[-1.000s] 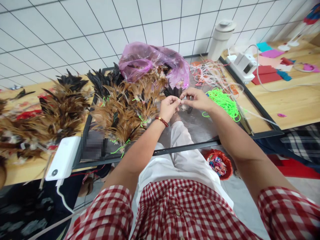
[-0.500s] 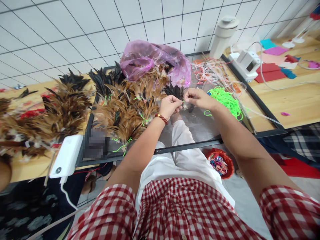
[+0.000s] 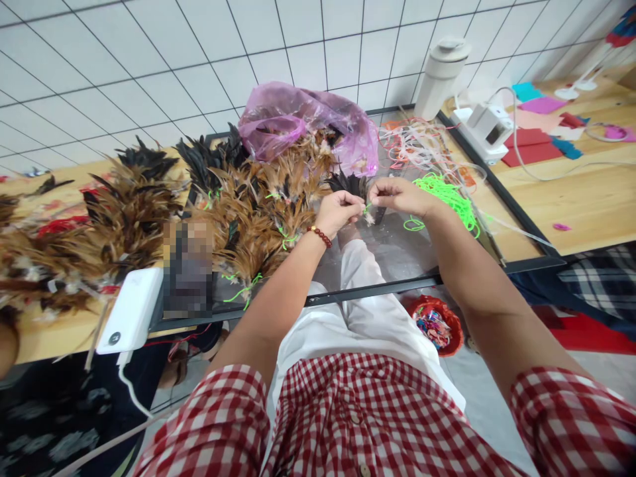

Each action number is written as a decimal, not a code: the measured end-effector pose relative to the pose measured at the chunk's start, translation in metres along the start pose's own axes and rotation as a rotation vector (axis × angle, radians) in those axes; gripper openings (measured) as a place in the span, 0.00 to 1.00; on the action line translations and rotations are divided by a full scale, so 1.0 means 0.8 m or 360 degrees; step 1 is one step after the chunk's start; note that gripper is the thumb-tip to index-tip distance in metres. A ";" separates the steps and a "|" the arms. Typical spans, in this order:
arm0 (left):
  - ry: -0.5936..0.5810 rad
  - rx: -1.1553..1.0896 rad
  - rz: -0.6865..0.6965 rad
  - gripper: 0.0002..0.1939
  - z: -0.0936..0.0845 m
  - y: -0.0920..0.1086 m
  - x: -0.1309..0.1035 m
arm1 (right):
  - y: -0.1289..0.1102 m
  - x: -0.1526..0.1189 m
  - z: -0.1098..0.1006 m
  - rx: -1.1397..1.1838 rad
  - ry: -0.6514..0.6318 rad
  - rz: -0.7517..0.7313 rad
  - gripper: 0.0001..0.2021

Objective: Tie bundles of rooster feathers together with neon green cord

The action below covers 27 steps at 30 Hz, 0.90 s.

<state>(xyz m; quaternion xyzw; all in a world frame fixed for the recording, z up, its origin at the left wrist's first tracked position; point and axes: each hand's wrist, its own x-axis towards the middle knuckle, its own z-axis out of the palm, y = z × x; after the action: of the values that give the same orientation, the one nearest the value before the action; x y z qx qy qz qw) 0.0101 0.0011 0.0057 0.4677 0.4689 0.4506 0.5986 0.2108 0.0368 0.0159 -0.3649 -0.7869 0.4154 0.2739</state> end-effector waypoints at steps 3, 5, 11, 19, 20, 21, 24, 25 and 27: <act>-0.0065 -0.0018 0.0088 0.16 0.001 -0.003 -0.001 | 0.003 0.003 0.008 -0.0067 0.0310 -0.0006 0.14; -0.0112 -0.0036 0.0077 0.18 -0.001 -0.004 0.000 | 0.001 0.005 0.014 -0.0113 0.0393 -0.0061 0.13; -0.0207 -0.0055 -0.0026 0.21 -0.010 -0.001 0.003 | -0.001 0.009 0.025 -0.0224 0.0329 -0.0144 0.09; -0.0307 -0.0013 -0.0061 0.19 -0.006 0.007 -0.003 | 0.005 0.012 0.029 -0.0331 0.0205 -0.0240 0.04; -0.0313 -0.0004 -0.0070 0.19 -0.005 0.007 -0.003 | 0.006 0.012 0.029 -0.0343 0.0196 -0.0248 0.04; -0.0303 0.0007 -0.0082 0.19 -0.004 0.007 -0.003 | 0.007 0.012 0.029 -0.0356 0.0190 -0.0259 0.03; -0.0180 0.0046 -0.0109 0.16 0.000 0.006 -0.004 | 0.010 0.012 0.024 -0.0356 0.0190 -0.0296 0.02; -0.0129 0.0053 -0.0111 0.15 0.002 0.006 -0.004 | 0.010 0.011 0.022 -0.0334 0.0191 -0.0301 0.02; -0.0050 0.0055 -0.0109 0.14 0.004 0.005 -0.003 | 0.010 0.009 0.018 -0.0254 0.0161 -0.0302 0.04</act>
<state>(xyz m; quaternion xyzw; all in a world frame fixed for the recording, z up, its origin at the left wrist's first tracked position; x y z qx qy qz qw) 0.0121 -0.0010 0.0106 0.4688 0.4828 0.4142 0.6128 0.1988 0.0392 0.0024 -0.3298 -0.8336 0.3048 0.3215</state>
